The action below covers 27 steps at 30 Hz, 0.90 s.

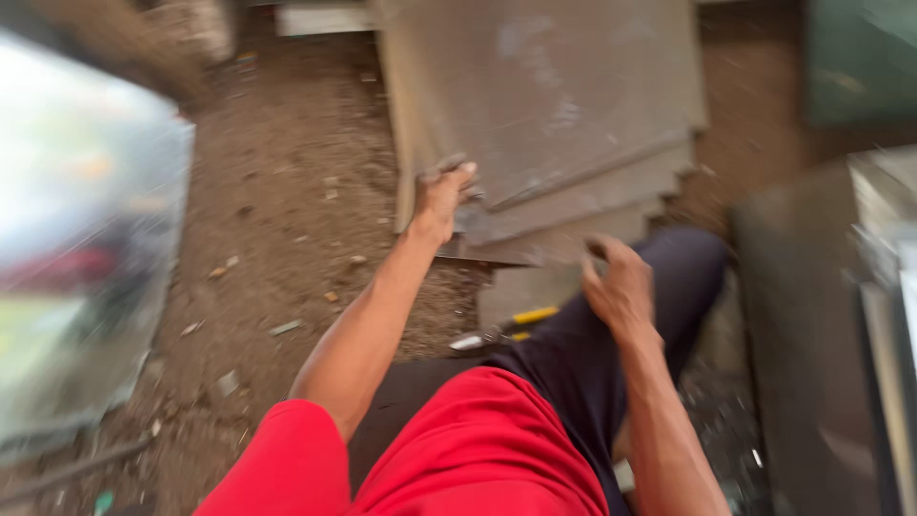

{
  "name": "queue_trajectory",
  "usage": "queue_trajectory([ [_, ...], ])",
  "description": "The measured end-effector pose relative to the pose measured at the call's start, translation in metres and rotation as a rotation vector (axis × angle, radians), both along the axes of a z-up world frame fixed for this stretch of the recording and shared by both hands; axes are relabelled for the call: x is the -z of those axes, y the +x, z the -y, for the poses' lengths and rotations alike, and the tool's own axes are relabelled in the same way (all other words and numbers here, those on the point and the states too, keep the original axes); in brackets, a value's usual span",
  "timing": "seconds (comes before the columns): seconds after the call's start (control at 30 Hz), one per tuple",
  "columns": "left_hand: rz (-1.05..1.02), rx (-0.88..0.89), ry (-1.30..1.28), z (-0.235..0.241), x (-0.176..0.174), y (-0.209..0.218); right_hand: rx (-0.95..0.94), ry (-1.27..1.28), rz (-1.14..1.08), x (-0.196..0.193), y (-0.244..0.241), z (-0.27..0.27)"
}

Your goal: The person cuts a notch into the corner of several metal sheets using shears by hand while sitting on the floor, then stacks the cut sheets aside.

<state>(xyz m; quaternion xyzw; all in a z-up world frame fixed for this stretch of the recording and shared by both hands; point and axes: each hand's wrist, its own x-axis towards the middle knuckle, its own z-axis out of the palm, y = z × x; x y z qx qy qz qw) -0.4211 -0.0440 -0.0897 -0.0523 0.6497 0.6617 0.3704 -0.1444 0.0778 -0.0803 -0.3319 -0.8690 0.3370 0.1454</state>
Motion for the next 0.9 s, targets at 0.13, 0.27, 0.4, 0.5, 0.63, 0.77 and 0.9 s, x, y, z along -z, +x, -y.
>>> queue_trajectory([
  [0.13,-0.222,-0.225,-0.015,0.060,-0.033,-0.068,-0.240,0.263,0.689,0.005,-0.003,0.005],
  [0.27,-0.750,-0.592,-0.089,0.164,-0.082,-0.174,-0.166,0.121,0.839,-0.002,-0.018,-0.007],
  [0.4,-1.014,-0.668,-1.227,0.290,-0.208,-0.261,-0.157,0.083,0.935,-0.001,-0.024,-0.027],
  [0.5,-1.255,-0.739,-1.406,0.367,-0.296,-0.274,-0.142,0.064,0.975,0.005,-0.024,-0.037],
  [0.63,-1.008,-0.586,-1.553,0.431,-0.344,-0.274,-0.129,0.102,0.942,0.017,-0.018,-0.036],
  [0.77,-0.917,-0.427,-1.821,0.451,-0.340,-0.277,-0.117,0.128,0.932,0.010,-0.017,-0.030],
  [0.9,-1.132,-0.415,-1.634,0.469,-0.317,-0.257,-0.092,0.154,0.890,-0.016,-0.014,-0.017],
])
